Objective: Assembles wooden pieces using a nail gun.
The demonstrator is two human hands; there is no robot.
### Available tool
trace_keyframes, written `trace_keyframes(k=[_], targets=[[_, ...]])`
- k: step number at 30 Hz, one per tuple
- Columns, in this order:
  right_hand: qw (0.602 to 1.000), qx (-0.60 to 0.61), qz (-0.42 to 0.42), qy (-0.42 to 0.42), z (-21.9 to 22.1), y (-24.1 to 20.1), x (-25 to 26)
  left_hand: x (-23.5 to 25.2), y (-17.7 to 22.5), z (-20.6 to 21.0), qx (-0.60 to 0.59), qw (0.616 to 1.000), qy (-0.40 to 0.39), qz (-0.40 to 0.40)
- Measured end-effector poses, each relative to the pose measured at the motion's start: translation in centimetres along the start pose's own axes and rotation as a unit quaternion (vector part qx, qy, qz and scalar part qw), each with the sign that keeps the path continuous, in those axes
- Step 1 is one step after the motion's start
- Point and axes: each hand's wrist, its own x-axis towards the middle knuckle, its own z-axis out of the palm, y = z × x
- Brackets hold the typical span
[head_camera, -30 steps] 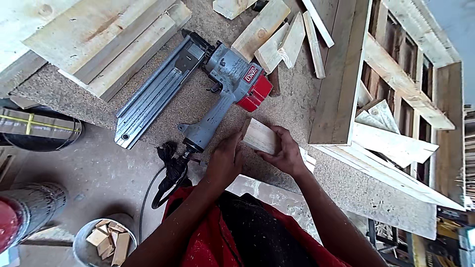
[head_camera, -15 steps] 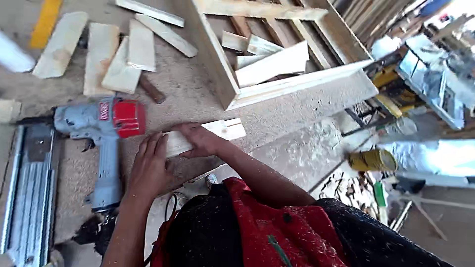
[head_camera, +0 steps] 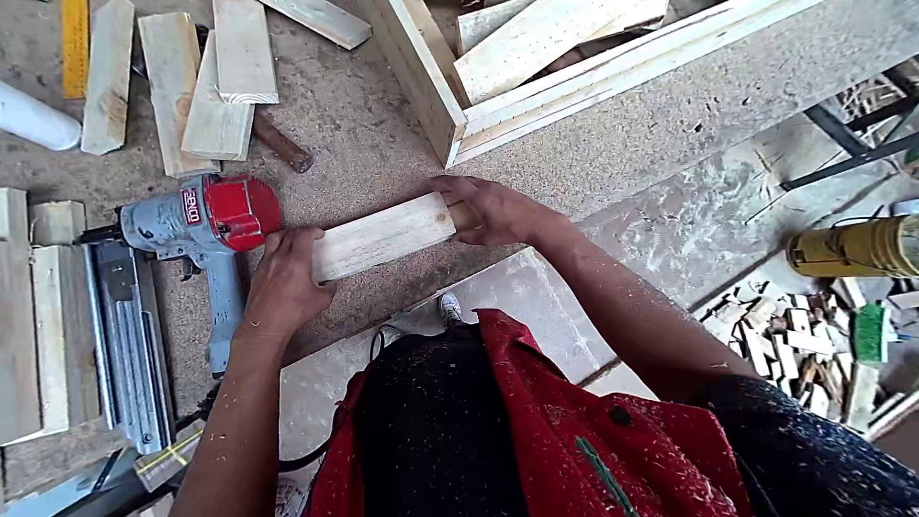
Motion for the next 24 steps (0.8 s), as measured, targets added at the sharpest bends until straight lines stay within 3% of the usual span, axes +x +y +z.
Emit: trace_keyframes(k=[13, 18, 22, 24], targets=[[0.998, -0.009, -0.054, 0.013, 1.2, 0.6, 1.2, 0.5, -0.3, -0.1, -0.002, 1.000, -0.002, 0.005], [0.999, -0.005, -0.034, 0.001, 1.0, 0.4, 1.3, 0.6, -0.2, -0.2, 0.001, 1.000, -0.007, 0.002], [0.995, -0.086, 0.006, -0.045, 0.6, -1.4, 2.2, 0.7, -0.1, -0.2, 0.006, 1.000, -0.007, 0.002], [0.995, -0.092, -0.023, -0.024, 1.2, -3.1, 3.4, 0.9, -0.1, 0.0, 0.004, 1.000, -0.010, 0.000]])
